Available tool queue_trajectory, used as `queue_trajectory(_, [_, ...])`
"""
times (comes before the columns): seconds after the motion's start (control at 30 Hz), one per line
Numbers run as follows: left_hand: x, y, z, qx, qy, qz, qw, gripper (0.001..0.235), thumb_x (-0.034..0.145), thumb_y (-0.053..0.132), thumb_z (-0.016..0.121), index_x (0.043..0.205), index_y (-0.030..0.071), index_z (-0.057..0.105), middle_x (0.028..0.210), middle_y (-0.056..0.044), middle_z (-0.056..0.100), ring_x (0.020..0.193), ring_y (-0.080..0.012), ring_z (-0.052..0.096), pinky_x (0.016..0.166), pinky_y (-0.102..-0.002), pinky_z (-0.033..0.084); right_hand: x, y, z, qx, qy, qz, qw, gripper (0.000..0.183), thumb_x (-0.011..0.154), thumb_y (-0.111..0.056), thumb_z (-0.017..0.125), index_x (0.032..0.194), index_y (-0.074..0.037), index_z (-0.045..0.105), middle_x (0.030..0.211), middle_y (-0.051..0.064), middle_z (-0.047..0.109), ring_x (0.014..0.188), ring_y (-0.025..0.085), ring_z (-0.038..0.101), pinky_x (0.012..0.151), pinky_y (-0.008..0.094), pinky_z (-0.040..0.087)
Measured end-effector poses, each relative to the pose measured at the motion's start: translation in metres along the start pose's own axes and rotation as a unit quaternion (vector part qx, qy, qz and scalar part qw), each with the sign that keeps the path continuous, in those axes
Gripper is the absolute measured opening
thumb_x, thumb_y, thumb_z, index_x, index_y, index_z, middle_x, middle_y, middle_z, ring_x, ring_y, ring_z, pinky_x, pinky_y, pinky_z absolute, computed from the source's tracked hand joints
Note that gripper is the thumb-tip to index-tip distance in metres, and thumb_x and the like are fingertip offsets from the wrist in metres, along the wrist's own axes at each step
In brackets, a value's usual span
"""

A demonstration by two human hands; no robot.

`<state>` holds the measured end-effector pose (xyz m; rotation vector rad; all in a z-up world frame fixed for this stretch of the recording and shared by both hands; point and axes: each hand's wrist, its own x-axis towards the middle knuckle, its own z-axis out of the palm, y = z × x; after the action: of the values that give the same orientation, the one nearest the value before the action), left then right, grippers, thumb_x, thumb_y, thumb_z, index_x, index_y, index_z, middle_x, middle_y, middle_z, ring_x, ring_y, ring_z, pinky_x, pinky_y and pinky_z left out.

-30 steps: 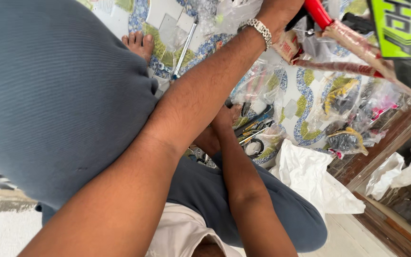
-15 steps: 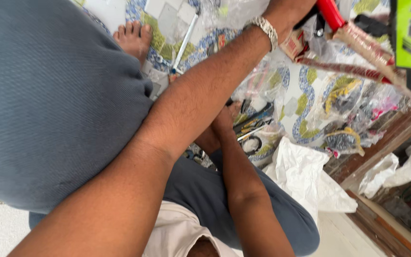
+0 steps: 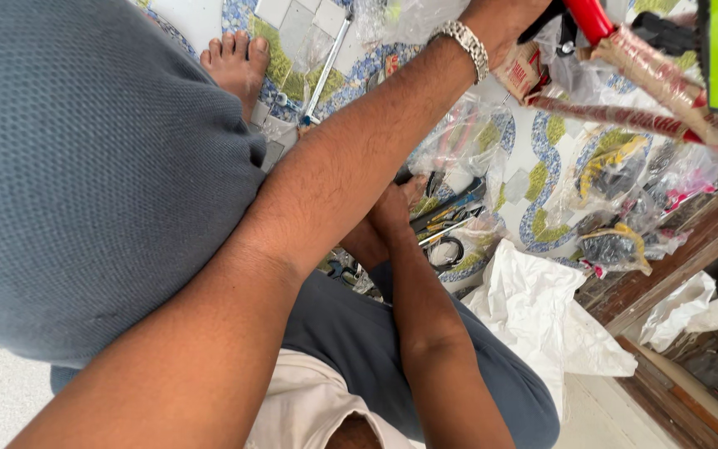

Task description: The person sits on the floor and assembles a bicycle, focusing on the crankset area. They use a wrench to tighten bolts on the red crank arm and adjust the chain tension. The person also handles a plastic bag containing small parts during the process.

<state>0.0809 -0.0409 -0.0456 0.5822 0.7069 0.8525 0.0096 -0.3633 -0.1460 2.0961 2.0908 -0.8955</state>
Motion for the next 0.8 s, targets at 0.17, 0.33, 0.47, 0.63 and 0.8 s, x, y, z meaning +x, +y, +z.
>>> queue_trajectory(0.17, [-0.003,-0.010,0.001,-0.002,0.000,-0.007,1.000,0.036,0.091,0.032,0.066,0.099,-0.002,0.067,0.088,-0.012,0.078,0.078,-0.0199,0.078,0.072,-0.037,0.065,0.006,-0.005,-0.016,0.122,0.052,0.061,0.989,0.016,0.088,-0.012,0.069,0.097,0.001,0.072,0.092,0.022,0.074,0.085,0.038,0.071,0.074,0.043,0.056])
queue_trajectory(0.33, [-0.002,-0.014,-0.002,-0.002,0.005,-0.009,1.000,0.037,0.092,0.033,0.066,0.100,-0.002,0.067,0.089,-0.012,0.078,0.078,-0.0200,0.079,0.073,-0.037,0.066,0.009,-0.019,-0.018,0.305,0.169,0.151,0.925,0.030,0.086,-0.016,0.073,0.108,0.005,0.067,0.098,0.022,0.075,0.088,0.036,0.073,0.076,0.039,0.056])
queue_trajectory(0.47, [0.001,-0.014,-0.002,-0.006,0.006,-0.007,1.000,0.037,0.092,0.034,0.066,0.100,-0.002,0.067,0.089,-0.012,0.078,0.078,-0.0201,0.079,0.074,-0.037,0.066,0.006,-0.017,-0.009,0.303,0.154,0.141,0.930,0.032,0.090,-0.018,0.069,0.114,0.003,0.066,0.102,0.019,0.076,0.091,0.034,0.072,0.081,0.040,0.056])
queue_trajectory(0.63, [0.008,-0.008,0.001,-0.018,0.009,0.002,1.000,0.038,0.093,0.035,0.066,0.101,-0.002,0.066,0.089,-0.012,0.079,0.079,-0.0202,0.080,0.075,-0.037,0.067,0.005,-0.015,-0.005,0.005,0.082,0.128,0.988,0.030,0.094,-0.022,0.068,0.116,-0.001,0.068,0.107,0.016,0.074,0.096,0.031,0.069,0.092,0.045,0.049])
queue_trajectory(0.8, [0.008,0.002,0.002,-0.061,0.003,0.016,0.998,0.039,0.093,0.036,0.065,0.101,-0.002,0.066,0.090,-0.012,0.079,0.079,-0.0204,0.081,0.075,-0.038,0.068,0.003,-0.020,0.001,0.063,0.151,0.229,0.960,0.038,0.093,-0.023,0.070,0.121,0.001,0.061,0.115,0.017,0.067,0.104,0.031,0.063,0.095,0.043,0.046])
